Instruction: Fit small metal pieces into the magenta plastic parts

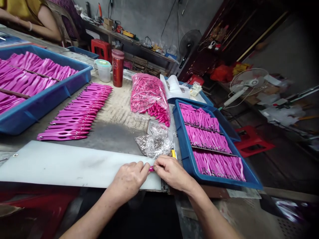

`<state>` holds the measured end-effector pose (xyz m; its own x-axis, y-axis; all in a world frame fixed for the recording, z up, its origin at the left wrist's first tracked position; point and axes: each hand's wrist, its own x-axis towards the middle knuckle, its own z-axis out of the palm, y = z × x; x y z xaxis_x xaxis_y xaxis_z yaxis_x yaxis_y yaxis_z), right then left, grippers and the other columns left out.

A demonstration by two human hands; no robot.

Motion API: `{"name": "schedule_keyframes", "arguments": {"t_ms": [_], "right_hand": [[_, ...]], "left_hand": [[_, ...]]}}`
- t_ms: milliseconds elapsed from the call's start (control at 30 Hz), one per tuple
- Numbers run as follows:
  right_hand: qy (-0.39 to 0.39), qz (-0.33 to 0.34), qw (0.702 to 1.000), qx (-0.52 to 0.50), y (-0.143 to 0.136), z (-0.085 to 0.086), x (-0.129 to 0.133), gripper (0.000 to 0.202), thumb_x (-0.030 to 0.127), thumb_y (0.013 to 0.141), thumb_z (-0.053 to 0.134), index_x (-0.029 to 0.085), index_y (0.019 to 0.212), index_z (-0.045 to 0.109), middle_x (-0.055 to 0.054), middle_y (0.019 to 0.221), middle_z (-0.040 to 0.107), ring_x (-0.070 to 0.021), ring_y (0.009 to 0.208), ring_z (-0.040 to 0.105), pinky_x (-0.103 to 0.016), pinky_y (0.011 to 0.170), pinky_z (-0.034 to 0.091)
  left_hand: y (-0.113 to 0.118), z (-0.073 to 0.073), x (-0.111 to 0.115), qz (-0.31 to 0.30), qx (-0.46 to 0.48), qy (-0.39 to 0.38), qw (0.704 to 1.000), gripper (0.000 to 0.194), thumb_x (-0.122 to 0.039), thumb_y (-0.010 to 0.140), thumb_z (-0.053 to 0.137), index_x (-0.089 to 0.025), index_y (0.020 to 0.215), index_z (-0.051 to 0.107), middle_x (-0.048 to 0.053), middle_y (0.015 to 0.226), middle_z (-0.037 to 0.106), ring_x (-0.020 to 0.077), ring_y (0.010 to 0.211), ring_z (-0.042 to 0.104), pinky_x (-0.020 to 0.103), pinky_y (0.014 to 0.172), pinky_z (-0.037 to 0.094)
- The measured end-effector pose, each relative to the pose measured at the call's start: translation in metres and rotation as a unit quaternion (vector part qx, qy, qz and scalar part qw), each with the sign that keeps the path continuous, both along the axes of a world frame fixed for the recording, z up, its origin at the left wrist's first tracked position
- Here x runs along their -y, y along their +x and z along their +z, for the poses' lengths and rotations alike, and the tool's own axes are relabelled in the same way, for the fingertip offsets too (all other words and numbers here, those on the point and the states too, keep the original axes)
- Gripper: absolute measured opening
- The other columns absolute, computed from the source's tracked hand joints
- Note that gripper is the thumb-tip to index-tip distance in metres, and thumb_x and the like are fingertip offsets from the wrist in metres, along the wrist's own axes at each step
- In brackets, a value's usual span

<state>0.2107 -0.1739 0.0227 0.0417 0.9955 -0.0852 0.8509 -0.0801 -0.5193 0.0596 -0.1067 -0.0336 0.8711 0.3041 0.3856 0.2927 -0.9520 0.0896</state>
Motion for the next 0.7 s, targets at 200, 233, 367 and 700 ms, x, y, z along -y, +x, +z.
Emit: {"name": "schedule_keyframes", "arguments": {"t_ms": [200,233,367,700], "right_hand": [[-0.03,-0.049,0.998,0.026,-0.001,0.0,-0.004,0.018,0.013,0.073,0.046,0.016,0.056,0.051,0.003,0.056,0.049,-0.009,0.057,0.044,-0.02,0.053,0.029],[-0.033,-0.061,0.997,0.024,-0.002,0.0,-0.004,0.018,0.014,0.073,0.047,0.016,0.055,0.05,0.003,0.056,0.049,-0.0091,0.057,0.044,-0.02,0.052,0.029],[-0.034,-0.074,0.997,0.008,-0.004,-0.001,-0.005,0.017,0.014,0.071,0.048,0.016,0.055,0.05,0.003,0.056,0.051,-0.009,0.057,0.045,-0.019,0.052,0.03],[-0.024,-0.079,0.997,-0.001,0.01,0.004,-0.008,0.017,0.025,0.074,0.054,0.016,0.059,0.054,0.003,0.059,0.053,-0.0095,0.057,0.047,-0.019,0.051,0.032]], "left_hand": [[0.0,0.001,0.0,-0.004,-0.009,0.005,1.0,0.007,-0.017,0.083,0.042,-0.018,0.082,0.049,0.0,0.063,0.049,0.0142,0.053,0.05,0.025,0.046,0.035],[0.0,0.001,0.0,-0.004,-0.011,0.005,1.0,0.007,-0.017,0.083,0.042,-0.018,0.082,0.049,0.0,0.063,0.049,0.0144,0.053,0.05,0.025,0.046,0.035],[0.0,0.003,0.0,-0.007,-0.019,0.0,1.0,0.007,-0.015,0.082,0.042,-0.017,0.082,0.049,0.0,0.063,0.049,0.0152,0.053,0.05,0.026,0.046,0.036],[0.0,0.002,-0.001,0.009,0.022,-0.004,1.0,0.009,-0.017,0.083,0.043,-0.019,0.078,0.05,-0.002,0.06,0.047,0.0126,0.05,0.048,0.024,0.045,0.033]]}}
